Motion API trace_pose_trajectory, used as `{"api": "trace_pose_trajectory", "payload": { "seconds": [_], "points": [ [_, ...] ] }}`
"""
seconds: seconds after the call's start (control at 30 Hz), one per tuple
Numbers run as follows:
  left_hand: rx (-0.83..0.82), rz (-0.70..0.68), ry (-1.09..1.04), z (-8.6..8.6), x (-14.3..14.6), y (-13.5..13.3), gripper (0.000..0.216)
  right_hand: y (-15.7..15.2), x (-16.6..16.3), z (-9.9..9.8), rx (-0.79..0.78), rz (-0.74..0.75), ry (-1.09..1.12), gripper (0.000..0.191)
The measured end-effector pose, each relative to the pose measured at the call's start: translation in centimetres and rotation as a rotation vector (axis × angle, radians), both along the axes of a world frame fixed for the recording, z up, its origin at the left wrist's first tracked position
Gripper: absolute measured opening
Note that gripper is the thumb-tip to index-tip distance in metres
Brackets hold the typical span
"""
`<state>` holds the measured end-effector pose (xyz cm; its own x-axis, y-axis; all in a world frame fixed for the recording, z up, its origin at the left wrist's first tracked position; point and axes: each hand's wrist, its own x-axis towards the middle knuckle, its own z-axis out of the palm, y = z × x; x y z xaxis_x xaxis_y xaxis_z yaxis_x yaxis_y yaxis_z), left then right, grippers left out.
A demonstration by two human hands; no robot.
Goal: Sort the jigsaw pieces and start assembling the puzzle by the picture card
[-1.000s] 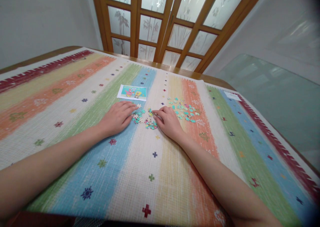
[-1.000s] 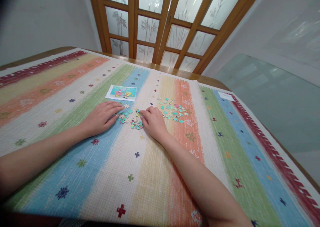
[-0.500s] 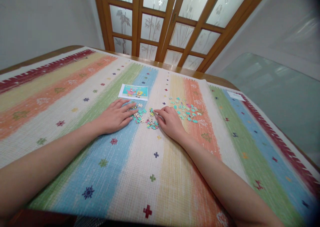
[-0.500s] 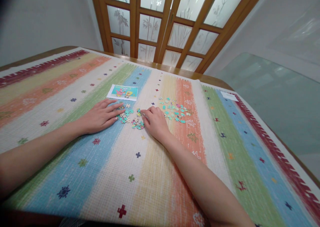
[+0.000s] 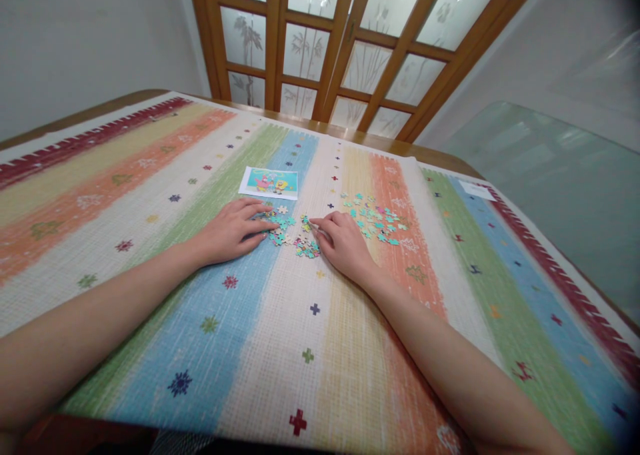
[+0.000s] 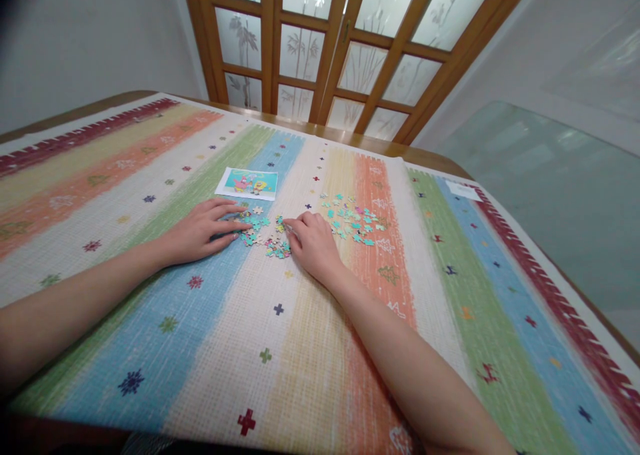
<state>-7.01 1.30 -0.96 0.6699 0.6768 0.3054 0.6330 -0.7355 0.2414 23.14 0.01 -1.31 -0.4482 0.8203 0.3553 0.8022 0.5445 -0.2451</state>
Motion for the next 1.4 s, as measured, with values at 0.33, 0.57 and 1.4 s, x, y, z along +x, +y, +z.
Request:
{"api": "trace_pose_trajectory", "payload": {
  "seconds": [0.33,0.57,1.4],
  "points": [
    [0.041,0.010,-0.093,0.2,0.7,0.6,0.021,-1.7,-1.8,1.3,0.036,0.122,0.001,0.029],
    [0.087,0.098,-0.143,0.1,1.1,1.1,0.026,-2.3,-4.6,1.4,-0.001,0.152,-0.089,0.027],
    [0.114,0.089,-0.149,0.3,1.0,0.8,0.027,0.2,-2.3,0.7,-0.077,0.044,0.256,0.014]
  ]
}}
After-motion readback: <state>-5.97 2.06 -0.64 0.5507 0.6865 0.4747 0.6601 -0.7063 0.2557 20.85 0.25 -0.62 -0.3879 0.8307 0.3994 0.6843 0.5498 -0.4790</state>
